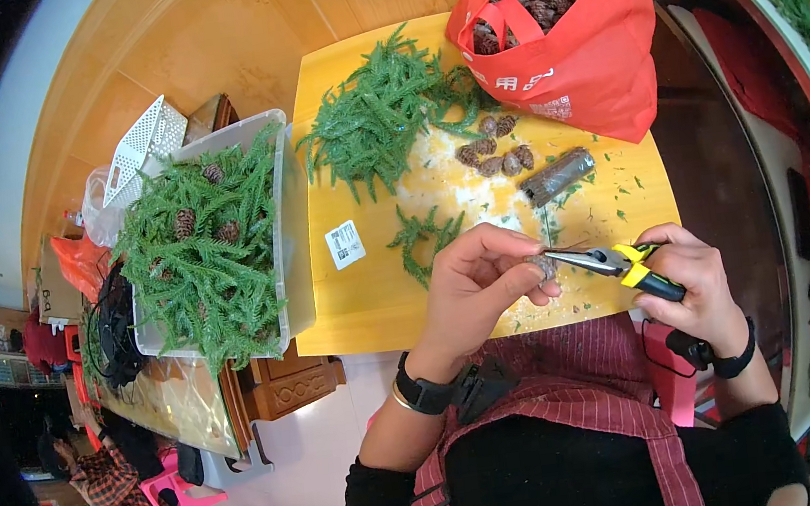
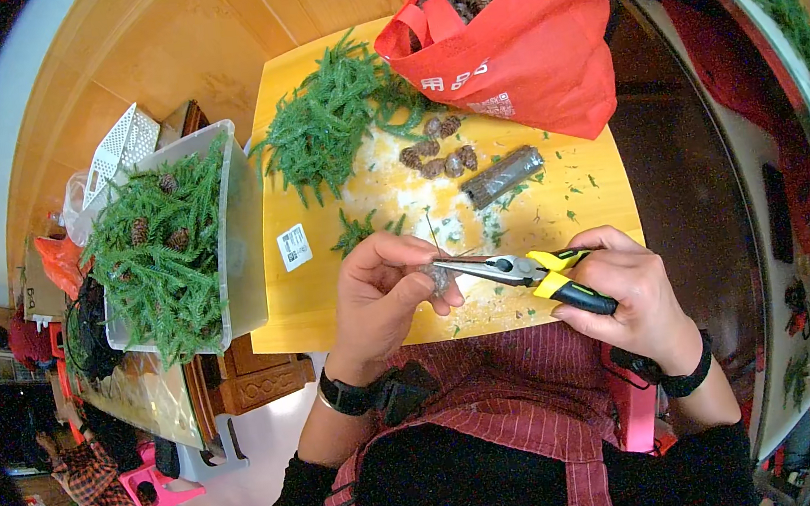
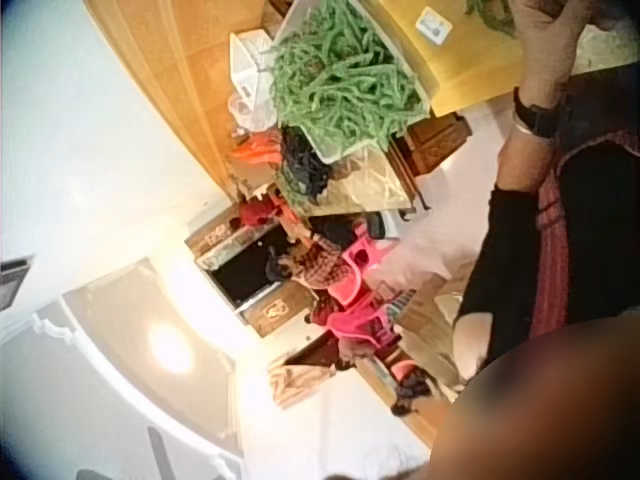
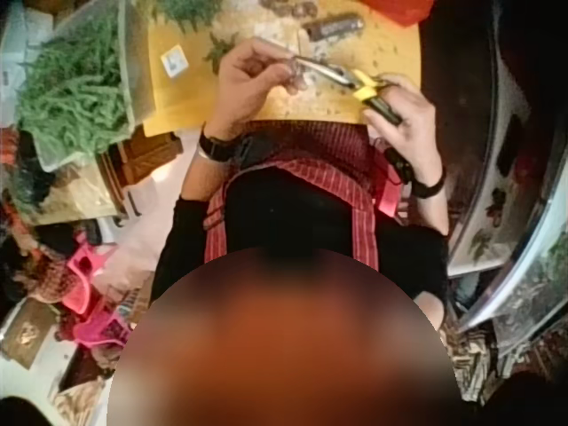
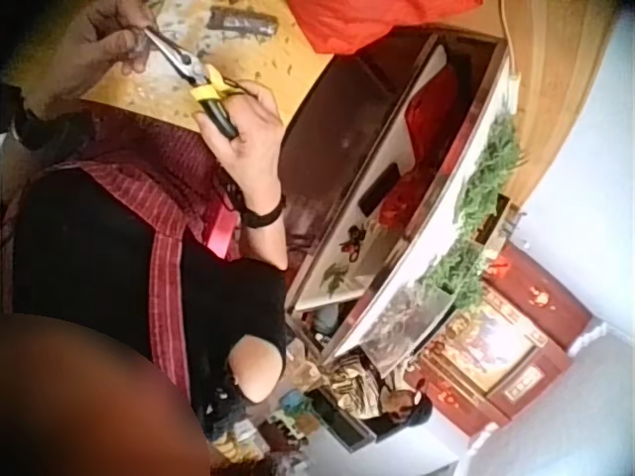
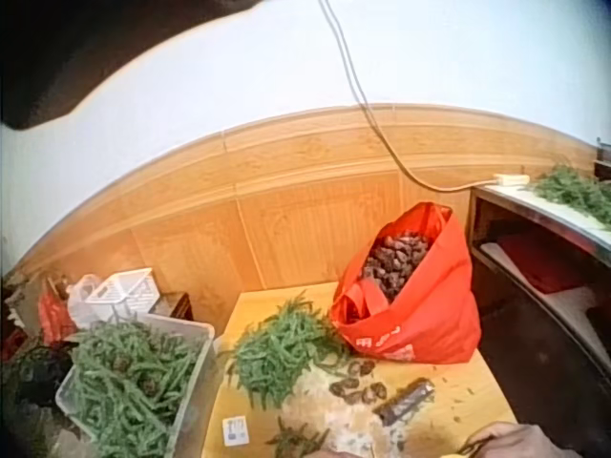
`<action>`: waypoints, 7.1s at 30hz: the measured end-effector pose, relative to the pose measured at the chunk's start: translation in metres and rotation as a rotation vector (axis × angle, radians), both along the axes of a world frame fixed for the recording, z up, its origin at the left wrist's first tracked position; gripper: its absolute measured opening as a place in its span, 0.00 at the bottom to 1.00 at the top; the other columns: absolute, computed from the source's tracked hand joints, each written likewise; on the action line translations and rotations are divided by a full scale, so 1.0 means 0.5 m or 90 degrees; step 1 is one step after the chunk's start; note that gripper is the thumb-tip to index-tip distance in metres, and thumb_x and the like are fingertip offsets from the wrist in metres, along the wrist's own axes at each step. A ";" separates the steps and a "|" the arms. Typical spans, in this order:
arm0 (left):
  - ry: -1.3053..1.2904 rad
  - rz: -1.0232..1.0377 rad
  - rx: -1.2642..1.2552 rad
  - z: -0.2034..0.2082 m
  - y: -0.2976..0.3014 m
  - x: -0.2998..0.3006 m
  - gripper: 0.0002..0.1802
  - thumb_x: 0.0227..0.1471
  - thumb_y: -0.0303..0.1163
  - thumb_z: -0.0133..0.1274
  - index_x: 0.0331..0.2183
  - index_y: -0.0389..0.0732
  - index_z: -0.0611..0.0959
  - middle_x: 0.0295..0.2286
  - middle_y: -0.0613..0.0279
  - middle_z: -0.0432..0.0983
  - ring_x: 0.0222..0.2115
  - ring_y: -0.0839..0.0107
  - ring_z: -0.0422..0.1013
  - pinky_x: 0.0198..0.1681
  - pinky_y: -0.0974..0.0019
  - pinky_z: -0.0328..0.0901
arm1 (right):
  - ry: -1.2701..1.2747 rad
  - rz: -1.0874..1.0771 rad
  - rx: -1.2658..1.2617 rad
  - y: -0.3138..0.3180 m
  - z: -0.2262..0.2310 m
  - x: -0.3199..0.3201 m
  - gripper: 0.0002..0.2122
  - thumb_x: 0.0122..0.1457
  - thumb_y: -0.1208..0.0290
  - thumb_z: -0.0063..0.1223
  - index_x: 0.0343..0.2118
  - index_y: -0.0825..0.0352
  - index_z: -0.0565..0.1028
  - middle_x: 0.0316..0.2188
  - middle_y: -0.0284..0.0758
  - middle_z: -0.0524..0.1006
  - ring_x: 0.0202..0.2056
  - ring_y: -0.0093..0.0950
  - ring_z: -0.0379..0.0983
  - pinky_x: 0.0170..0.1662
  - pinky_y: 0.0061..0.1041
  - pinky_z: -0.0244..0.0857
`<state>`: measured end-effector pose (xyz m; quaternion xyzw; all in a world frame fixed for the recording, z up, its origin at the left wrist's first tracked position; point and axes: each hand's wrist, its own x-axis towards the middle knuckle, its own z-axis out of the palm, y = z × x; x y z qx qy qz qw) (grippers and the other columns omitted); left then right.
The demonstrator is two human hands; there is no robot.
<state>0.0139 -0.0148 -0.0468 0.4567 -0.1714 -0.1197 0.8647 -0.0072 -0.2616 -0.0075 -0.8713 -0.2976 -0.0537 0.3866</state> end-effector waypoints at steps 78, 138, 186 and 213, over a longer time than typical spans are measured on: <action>0.098 -0.012 0.203 -0.045 -0.039 -0.020 0.11 0.45 0.20 0.52 0.34 0.36 0.73 0.32 0.63 0.73 0.34 0.79 0.69 0.38 0.75 0.64 | 0.275 -0.059 0.210 0.059 -0.058 -0.016 0.16 0.49 0.76 0.51 0.42 0.71 0.70 0.40 0.41 0.72 0.41 0.31 0.69 0.41 0.26 0.64; -0.070 0.102 0.197 0.013 0.014 -0.013 0.21 0.35 0.22 0.63 0.36 0.37 0.74 0.31 0.65 0.70 0.33 0.78 0.68 0.35 0.75 0.64 | 0.004 0.012 0.252 0.138 -0.040 0.007 0.15 0.42 0.81 0.50 0.37 0.72 0.73 0.32 0.40 0.68 0.32 0.30 0.67 0.36 0.23 0.62; -0.192 0.203 0.367 0.026 -0.001 -0.009 0.23 0.47 0.16 0.41 0.48 0.33 0.69 0.28 0.70 0.66 0.27 0.83 0.60 0.32 0.80 0.58 | 0.043 -0.056 0.262 0.144 -0.037 0.004 0.18 0.44 0.83 0.47 0.41 0.71 0.73 0.29 0.35 0.68 0.30 0.24 0.65 0.33 0.19 0.61; -0.028 0.246 0.162 0.038 -0.019 -0.018 0.08 0.47 0.19 0.50 0.32 0.35 0.71 0.25 0.64 0.71 0.24 0.81 0.67 0.23 0.80 0.60 | -0.131 -0.146 0.184 0.162 -0.021 -0.003 0.12 0.38 0.83 0.57 0.29 0.70 0.71 0.27 0.38 0.72 0.26 0.28 0.70 0.28 0.21 0.64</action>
